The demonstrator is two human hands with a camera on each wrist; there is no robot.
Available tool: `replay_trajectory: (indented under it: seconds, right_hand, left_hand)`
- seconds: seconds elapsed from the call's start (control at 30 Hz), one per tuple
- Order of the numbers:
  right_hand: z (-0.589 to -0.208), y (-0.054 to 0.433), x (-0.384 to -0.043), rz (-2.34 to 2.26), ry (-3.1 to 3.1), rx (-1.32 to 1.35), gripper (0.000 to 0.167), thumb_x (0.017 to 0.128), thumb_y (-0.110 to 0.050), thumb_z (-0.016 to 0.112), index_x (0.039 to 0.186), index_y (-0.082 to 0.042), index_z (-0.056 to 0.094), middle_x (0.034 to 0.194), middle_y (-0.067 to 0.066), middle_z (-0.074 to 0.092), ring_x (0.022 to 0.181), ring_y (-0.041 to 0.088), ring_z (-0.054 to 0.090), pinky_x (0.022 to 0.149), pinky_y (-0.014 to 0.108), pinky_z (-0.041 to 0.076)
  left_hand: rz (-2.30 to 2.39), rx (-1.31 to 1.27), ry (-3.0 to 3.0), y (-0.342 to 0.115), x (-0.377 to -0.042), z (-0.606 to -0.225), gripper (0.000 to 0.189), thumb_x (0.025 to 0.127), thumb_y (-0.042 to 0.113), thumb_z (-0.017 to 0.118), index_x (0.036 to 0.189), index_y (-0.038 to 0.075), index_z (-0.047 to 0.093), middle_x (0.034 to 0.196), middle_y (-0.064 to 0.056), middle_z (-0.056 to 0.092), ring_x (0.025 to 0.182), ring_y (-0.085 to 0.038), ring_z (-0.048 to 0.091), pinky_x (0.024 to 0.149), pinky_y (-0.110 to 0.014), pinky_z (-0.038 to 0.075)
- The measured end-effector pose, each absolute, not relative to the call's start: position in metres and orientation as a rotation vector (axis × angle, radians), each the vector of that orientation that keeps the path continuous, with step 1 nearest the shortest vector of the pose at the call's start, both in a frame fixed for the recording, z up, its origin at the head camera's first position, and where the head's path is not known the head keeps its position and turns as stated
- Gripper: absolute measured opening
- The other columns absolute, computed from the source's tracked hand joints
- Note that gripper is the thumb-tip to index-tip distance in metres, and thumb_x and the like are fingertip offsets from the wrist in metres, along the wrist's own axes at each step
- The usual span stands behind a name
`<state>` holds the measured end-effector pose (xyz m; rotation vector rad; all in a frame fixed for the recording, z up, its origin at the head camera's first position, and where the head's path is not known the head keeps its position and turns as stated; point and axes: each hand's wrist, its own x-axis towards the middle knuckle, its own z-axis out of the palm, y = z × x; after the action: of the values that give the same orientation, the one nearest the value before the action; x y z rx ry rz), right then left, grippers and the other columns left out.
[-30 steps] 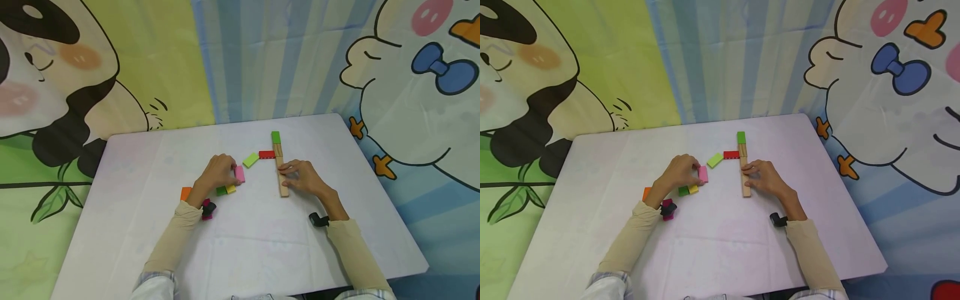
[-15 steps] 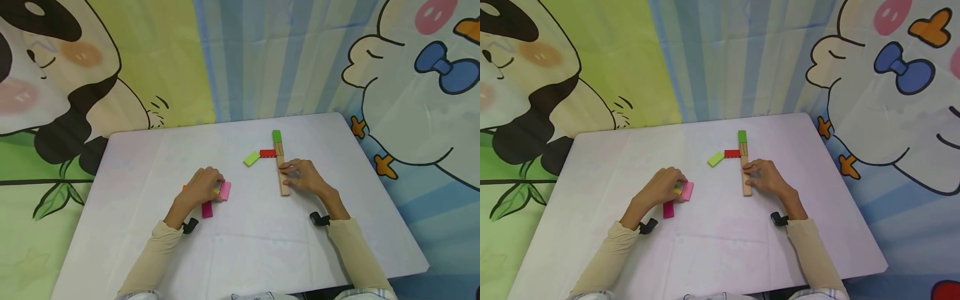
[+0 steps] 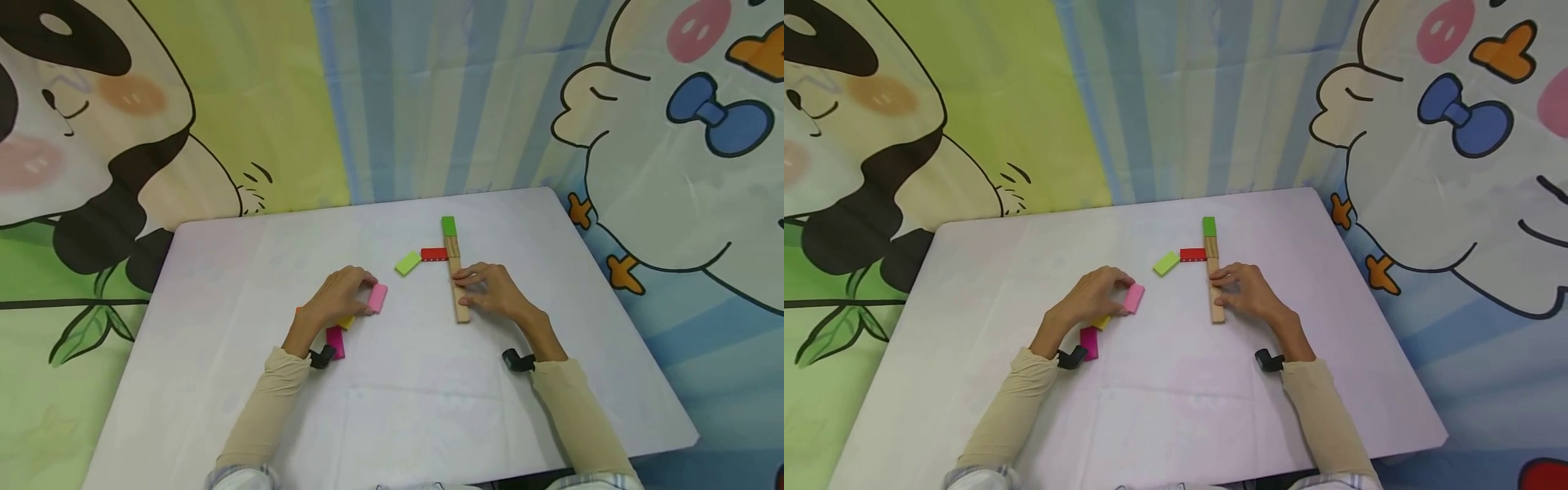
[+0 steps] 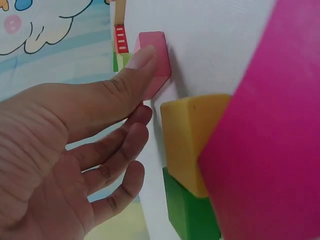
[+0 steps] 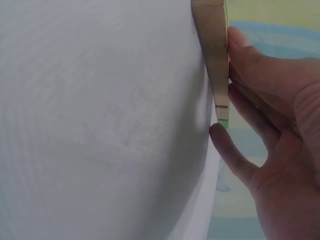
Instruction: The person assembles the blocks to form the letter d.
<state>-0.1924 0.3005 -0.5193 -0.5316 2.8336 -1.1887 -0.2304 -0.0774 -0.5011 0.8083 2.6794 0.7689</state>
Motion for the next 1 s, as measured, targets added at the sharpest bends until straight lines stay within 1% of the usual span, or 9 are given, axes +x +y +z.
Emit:
replay_trajectory:
  seconds: [0.23,0.37,0.63,0.77,1.0]
  right_hand:
    - [-0.518,0.298,-0.19,-1.186,2.824,-0.492,0.045,0.078,-0.004,0.097,0.121,-0.001,0.082,0.132,0.012,0.079,0.132,0.038,0.068,0.119,0.06,0.047]
    - [-0.518,0.298,-0.19,-1.186,2.829,-0.502,0.045,0.078,-0.003,0.097,0.121,0.0,0.082,0.132,0.013,0.079,0.132,0.038,0.069,0.119,0.06,0.047]
    - [-0.518,0.299,-0.193,-1.191,2.836,-0.514,0.045,0.077,-0.002,0.097,0.119,0.0,0.082,0.131,0.013,0.08,0.131,0.038,0.069,0.118,0.06,0.048]
    - [-0.517,0.299,-0.193,-1.205,2.822,-0.521,0.044,0.077,-0.001,0.097,0.119,0.001,0.082,0.131,0.014,0.079,0.131,0.038,0.069,0.119,0.059,0.047]
    - [-0.518,0.299,-0.194,-1.205,2.823,-0.537,0.044,0.077,-0.001,0.097,0.118,0.001,0.083,0.131,0.015,0.079,0.131,0.038,0.07,0.119,0.059,0.048]
  left_hand:
    - [0.763,0.807,2.699,-0.07,-0.237,-0.505,0.058,0.085,0.03,0.097,0.132,0.007,0.071,0.124,-0.007,0.074,0.117,-0.025,0.065,0.107,-0.047,0.053]
    - [0.771,0.807,2.69,-0.064,-0.242,-0.506,0.057,0.084,0.032,0.097,0.129,0.008,0.072,0.121,-0.007,0.075,0.114,-0.024,0.065,0.105,-0.046,0.054]
    - [0.783,0.795,2.678,-0.057,-0.25,-0.509,0.059,0.081,0.035,0.099,0.127,0.009,0.072,0.115,-0.005,0.073,0.107,-0.022,0.064,0.099,-0.042,0.056]
    - [0.812,0.802,2.666,-0.054,-0.253,-0.509,0.059,0.08,0.032,0.1,0.127,0.008,0.073,0.116,-0.005,0.074,0.108,-0.024,0.066,0.101,-0.043,0.056]
    - [0.856,0.778,2.619,-0.05,-0.258,-0.511,0.06,0.081,0.03,0.1,0.13,0.008,0.074,0.122,-0.005,0.075,0.111,-0.023,0.066,0.106,-0.045,0.055]
